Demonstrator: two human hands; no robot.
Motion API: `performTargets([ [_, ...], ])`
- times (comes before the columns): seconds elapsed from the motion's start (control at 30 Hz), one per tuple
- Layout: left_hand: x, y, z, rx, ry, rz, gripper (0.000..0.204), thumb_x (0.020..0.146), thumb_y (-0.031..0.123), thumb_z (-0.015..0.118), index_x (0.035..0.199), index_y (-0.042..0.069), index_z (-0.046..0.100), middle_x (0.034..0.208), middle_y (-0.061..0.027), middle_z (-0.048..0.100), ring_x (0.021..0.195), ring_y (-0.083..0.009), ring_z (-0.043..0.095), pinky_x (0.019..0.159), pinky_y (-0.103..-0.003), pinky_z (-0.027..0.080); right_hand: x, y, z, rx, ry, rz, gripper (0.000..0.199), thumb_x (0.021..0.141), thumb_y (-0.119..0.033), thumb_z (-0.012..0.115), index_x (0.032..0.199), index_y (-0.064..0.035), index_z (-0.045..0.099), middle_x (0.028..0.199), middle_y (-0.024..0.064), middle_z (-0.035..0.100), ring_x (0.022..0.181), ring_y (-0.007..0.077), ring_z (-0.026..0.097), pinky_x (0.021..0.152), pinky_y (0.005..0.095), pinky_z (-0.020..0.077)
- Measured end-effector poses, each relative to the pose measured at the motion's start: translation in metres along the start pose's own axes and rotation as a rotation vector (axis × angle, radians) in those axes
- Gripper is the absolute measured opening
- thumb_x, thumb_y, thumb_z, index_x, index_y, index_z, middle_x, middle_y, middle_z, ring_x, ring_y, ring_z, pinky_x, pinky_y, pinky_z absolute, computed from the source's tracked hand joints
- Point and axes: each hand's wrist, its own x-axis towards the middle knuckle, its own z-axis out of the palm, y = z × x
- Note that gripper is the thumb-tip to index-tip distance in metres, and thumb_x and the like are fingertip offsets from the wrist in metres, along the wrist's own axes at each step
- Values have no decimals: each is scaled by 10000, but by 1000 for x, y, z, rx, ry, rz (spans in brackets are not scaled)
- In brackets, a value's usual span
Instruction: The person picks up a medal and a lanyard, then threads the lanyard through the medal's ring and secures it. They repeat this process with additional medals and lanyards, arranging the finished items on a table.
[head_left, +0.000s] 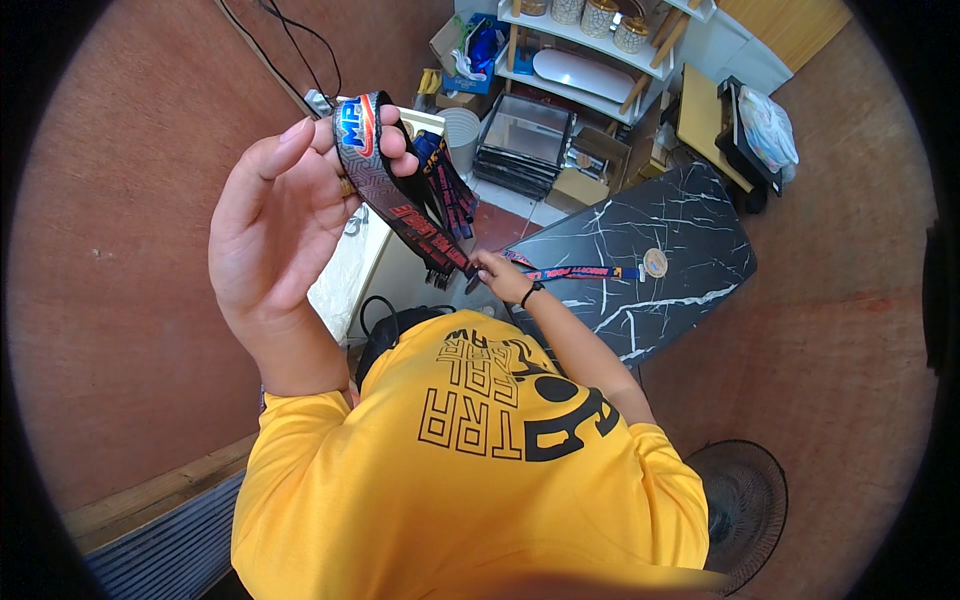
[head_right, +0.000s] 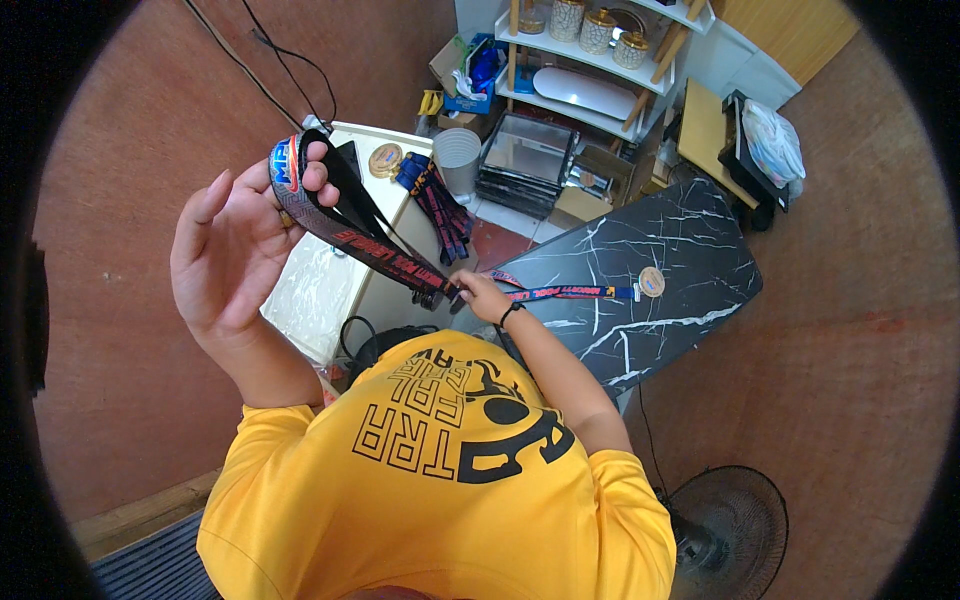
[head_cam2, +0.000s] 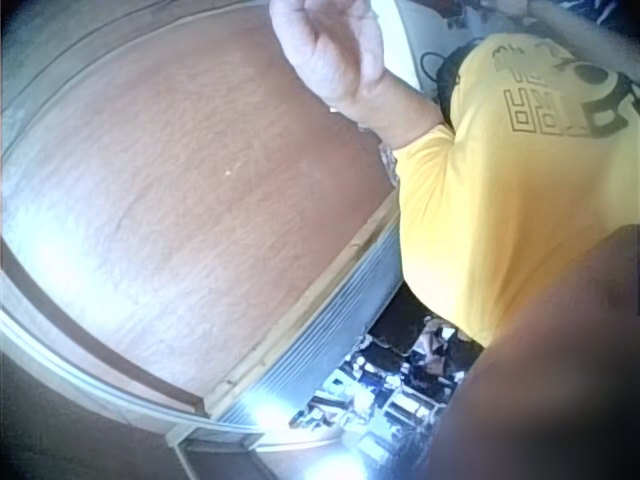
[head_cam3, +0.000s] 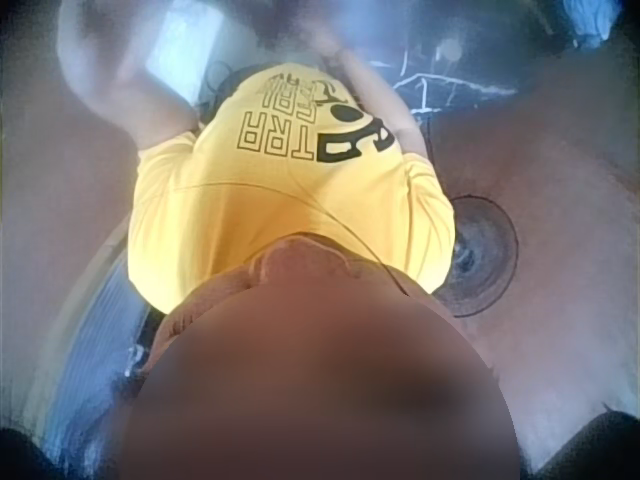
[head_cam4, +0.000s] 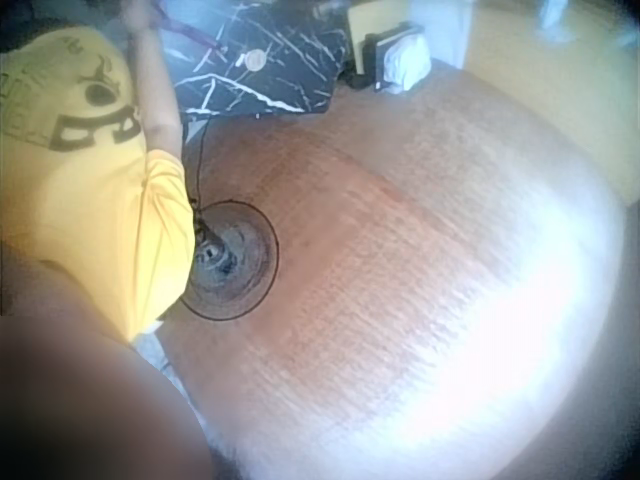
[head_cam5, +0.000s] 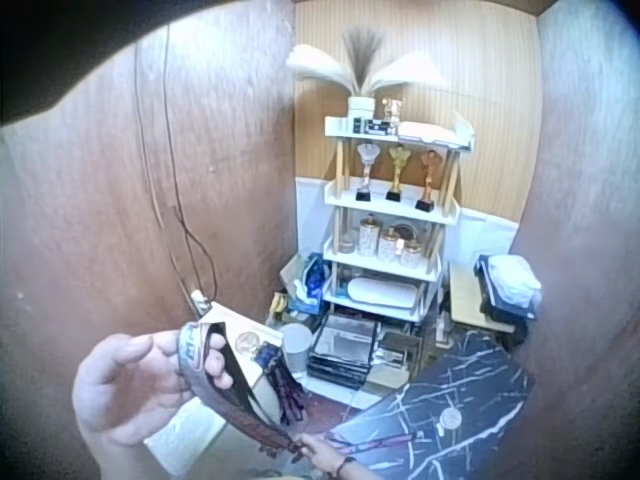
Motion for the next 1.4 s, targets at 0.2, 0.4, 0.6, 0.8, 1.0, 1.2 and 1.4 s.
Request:
performTargets([
  [0.2, -4, 2, 2, -5, -10, 2, 550, 984, 320, 374, 1303, -123, 440, 1151, -206, 614, 1089, -296, 593, 1009, -396, 402, 2, -15, -4, -28, 95, -25, 734, 734, -5, 647, 1408, -123, 383, 1299, 212, 507, 1235, 382, 470, 1022, 422, 389],
  [0.4, -4, 1, 8, -22, -25, -20, 567, 983, 329, 366, 1311, -132, 423, 1166, -206, 602, 1108, -300, 574, 1015, -400, 395, 8, -53, 9, 69, 42, -119, 1047, 654, -302, 838, 1481, -81, 236, 1436, 246, 377, 1328, 389, 382, 1109, 420, 308],
  [0.6, -5, 2, 16, -62, -56, -76, 688, 954, 377, 429, 1377, -145, 280, 1273, -237, 517, 1206, -320, 506, 1056, -399, 361, 20, -63, 28, 91, 204, -88, 988, 615, -381, 865, 1405, -64, 364, 1326, 206, 491, 1231, 376, 457, 1036, 408, 372],
  [0.8, -4, 4, 21, -91, -75, -107, 759, 949, 391, 454, 1434, -123, 179, 1367, -248, 443, 1271, -319, 451, 1118, -396, 292, 26, -45, 47, 56, 334, -39, 562, 643, -382, 850, 1003, -42, 584, 832, 144, 601, 802, 321, 587, 682, 414, 451],
  [1.0, 2, -2, 18, -34, -89, -131, 739, 949, 374, 449, 1439, -105, 173, 1410, -242, 403, 1282, -311, 445, 1128, -392, 275, 17, -38, 36, 61, 217, -17, 630, 664, -330, 821, 1134, -55, 504, 1014, 162, 579, 983, 356, 559, 846, 435, 439],
  [1.2, -3, -2, 9, -74, 14, -117, 749, 944, 384, 458, 1441, -101, 175, 1407, -232, 407, 1278, -310, 449, 1128, -387, 272, -31, -8, -1, 311, 491, -98, 674, 821, -313, 716, 1362, -59, 404, 1275, 169, 512, 1212, 314, 487, 1019, 415, 371],
  [1.4, -7, 4, -1, 25, -102, -157, 792, 936, 424, 468, 1450, -95, 161, 1407, -229, 406, 1271, -300, 454, 1125, -381, 276, -41, 32, -27, -362, 596, 159, 199, 820, -171, 631, 963, -32, 646, 959, 143, 628, 942, 303, 578, 857, 411, 442],
])
